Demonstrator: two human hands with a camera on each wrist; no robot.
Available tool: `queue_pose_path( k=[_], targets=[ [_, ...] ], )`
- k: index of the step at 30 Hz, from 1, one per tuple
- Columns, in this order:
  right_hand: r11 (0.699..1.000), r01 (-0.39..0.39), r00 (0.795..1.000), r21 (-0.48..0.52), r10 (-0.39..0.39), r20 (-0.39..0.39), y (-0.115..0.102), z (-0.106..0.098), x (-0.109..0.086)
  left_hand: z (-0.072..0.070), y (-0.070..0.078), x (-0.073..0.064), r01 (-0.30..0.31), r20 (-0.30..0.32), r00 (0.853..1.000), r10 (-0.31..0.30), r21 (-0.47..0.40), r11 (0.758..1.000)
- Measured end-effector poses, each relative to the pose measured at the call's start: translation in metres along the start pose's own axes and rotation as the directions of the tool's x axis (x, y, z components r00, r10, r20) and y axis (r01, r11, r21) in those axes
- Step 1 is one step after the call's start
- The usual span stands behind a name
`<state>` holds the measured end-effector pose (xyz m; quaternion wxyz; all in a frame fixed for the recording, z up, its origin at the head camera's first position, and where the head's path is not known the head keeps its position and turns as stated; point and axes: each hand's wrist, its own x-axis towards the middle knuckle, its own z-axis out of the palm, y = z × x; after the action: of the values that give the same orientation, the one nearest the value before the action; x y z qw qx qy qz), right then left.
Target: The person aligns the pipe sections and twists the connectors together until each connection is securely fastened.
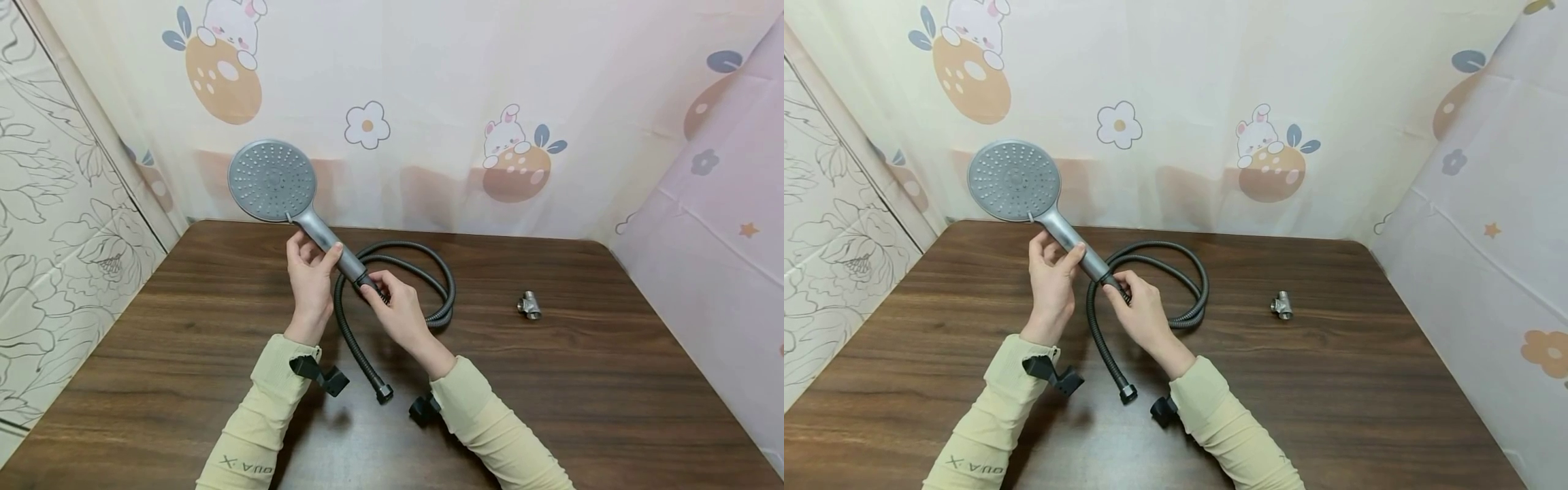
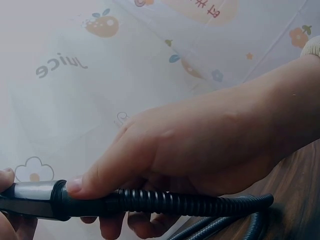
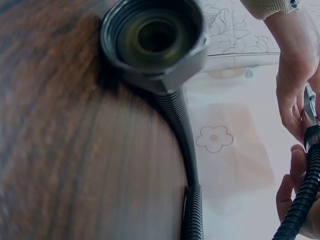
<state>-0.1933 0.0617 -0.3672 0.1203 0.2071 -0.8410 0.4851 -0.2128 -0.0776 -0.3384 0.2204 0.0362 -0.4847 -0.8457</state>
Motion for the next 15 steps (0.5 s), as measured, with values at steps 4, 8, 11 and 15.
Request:
queue_pose_path(
  k=[4, 8, 11, 15],
  targets=[
    [1.000, -0.002, 1.000, -0.008, 0.002, -0.006, 0.0002, 0.0004, 0.0000, -0.0002, 0.0002, 0.0003, -0.001, -0.004, 1.000, 0.001, 0.000, 1.000],
    [1.000, -0.011, 1.000, 0.001, 0.011, -0.010, 0.0008, 0.0007, -0.0003, -0.0005, 0.0008, 0.0002, 0.001, -0.006, 1.000, -0.001, 0.005, 1.000],
    [1.000, -0.006, 0.999, 0.006, 0.007, -0.033, 0.0018, 0.0012, 0.0000, -0.0007, 0.0009, 0.0003, 0.005, -0.003, 1.000, -0.005, 0.006, 1.000],
    [1.000, 0.018, 0.998, 0.002, -0.018, -0.067, 0.0023, 0.0016, 0.0007, -0.0011, 0.0011, 0.0004, 0.010, 0.001, 1.000, -0.010, 0.005, 1.000]
  ],
)
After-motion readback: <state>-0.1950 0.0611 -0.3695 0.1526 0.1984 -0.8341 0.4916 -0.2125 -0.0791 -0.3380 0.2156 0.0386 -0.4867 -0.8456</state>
